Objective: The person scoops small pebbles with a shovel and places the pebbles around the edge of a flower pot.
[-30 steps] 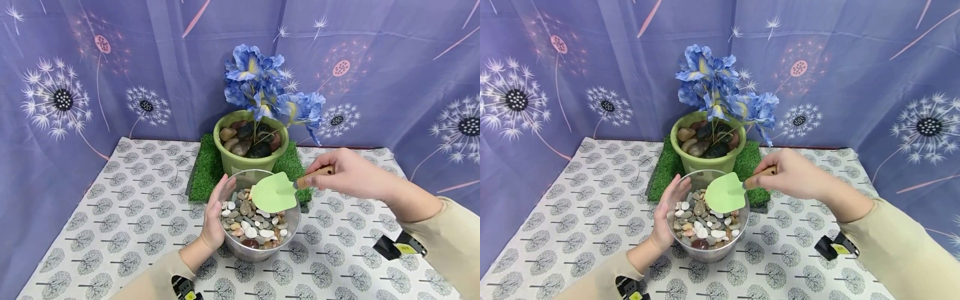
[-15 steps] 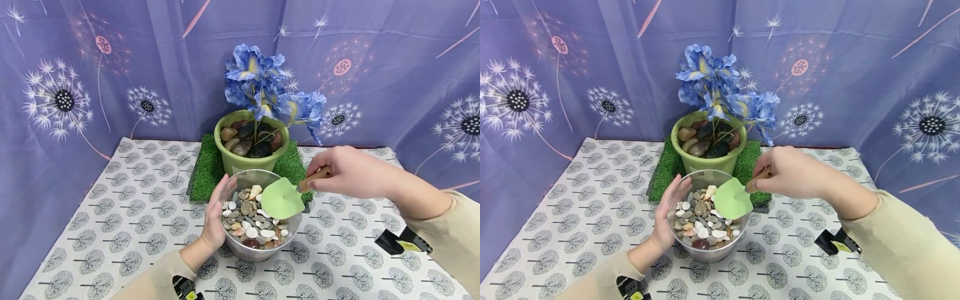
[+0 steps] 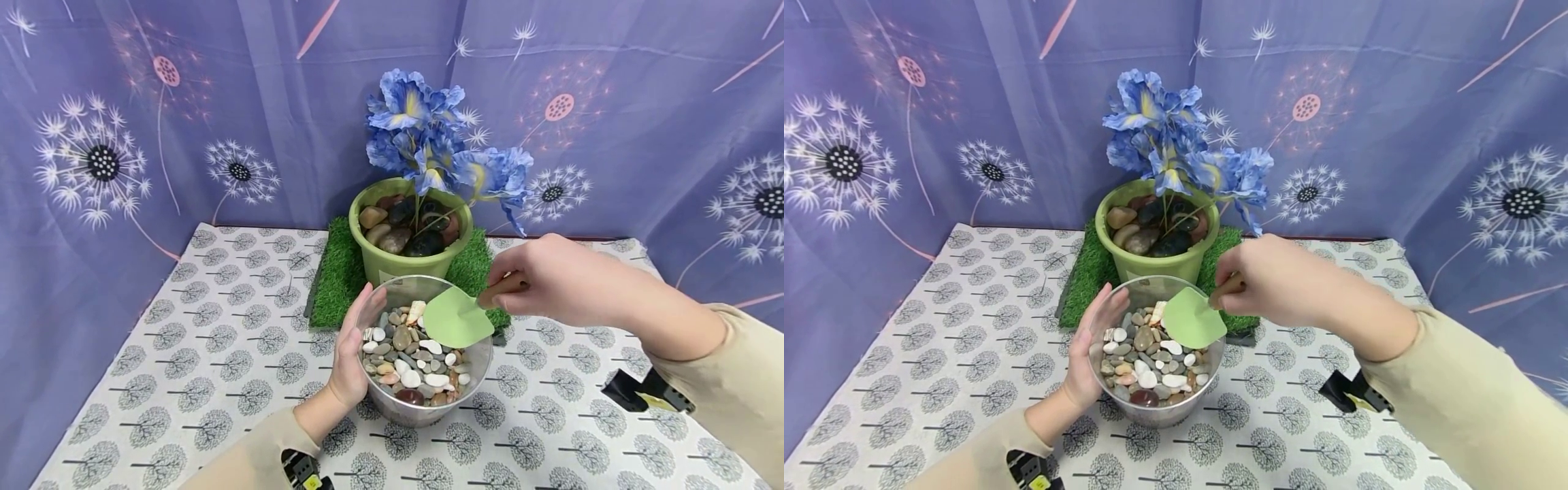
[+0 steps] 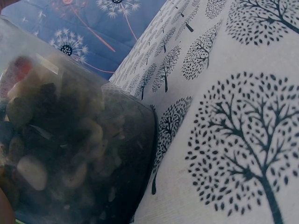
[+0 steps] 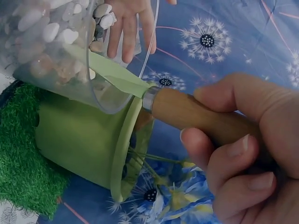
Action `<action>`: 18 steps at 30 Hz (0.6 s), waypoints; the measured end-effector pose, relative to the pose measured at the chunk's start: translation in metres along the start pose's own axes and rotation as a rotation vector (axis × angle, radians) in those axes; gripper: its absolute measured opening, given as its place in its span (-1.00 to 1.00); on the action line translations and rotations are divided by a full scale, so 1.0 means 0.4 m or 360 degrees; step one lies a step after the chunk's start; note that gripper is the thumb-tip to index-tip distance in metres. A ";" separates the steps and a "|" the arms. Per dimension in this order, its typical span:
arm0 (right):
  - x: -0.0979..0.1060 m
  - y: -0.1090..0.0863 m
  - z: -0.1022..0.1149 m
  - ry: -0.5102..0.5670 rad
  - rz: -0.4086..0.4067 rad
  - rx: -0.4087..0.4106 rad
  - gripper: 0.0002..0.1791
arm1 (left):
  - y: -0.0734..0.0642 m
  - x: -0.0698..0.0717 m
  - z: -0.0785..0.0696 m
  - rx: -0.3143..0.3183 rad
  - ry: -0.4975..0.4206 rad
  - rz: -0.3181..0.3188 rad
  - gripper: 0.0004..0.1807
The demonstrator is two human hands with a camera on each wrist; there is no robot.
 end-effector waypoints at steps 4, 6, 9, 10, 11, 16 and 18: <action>0.003 0.003 -0.002 0.0031 0.0014 0.0037 -0.90 | -0.001 0.001 0.001 0.0008 0.0019 -0.0009 -0.34; 0.004 0.004 -0.008 0.0087 0.0019 0.0043 -0.91 | -0.001 0.000 0.001 0.0006 0.0027 -0.0016 -0.34; 0.005 0.002 -0.020 0.0186 0.0033 0.0031 -0.92 | -0.002 0.000 0.001 -0.0003 0.0031 -0.0018 -0.33; 0.005 0.001 -0.024 0.0219 0.0038 0.0027 -0.92 | -0.002 0.000 0.001 -0.0007 0.0032 -0.0019 -0.33; 0.006 0.000 -0.029 0.0246 0.0043 0.0029 -0.92 | -0.002 0.000 0.001 -0.0007 0.0031 -0.0017 -0.33; 0.005 -0.001 -0.050 0.0339 0.0047 0.0064 -0.93 | -0.002 -0.001 0.002 0.0020 0.0016 -0.0011 -0.34; -0.001 -0.002 -0.057 0.0411 0.0070 0.0083 -0.91 | -0.003 -0.002 0.003 0.0020 0.0013 -0.0007 -0.34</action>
Point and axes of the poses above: each hand's wrist, its own y-axis towards the middle knuckle, its own x-axis out of the back of the hand, z = x × y, the point moved 1 cm from there along y, towards the middle knuckle, and after that the axes turned 12 degrees about x, right-handed, at the moved point
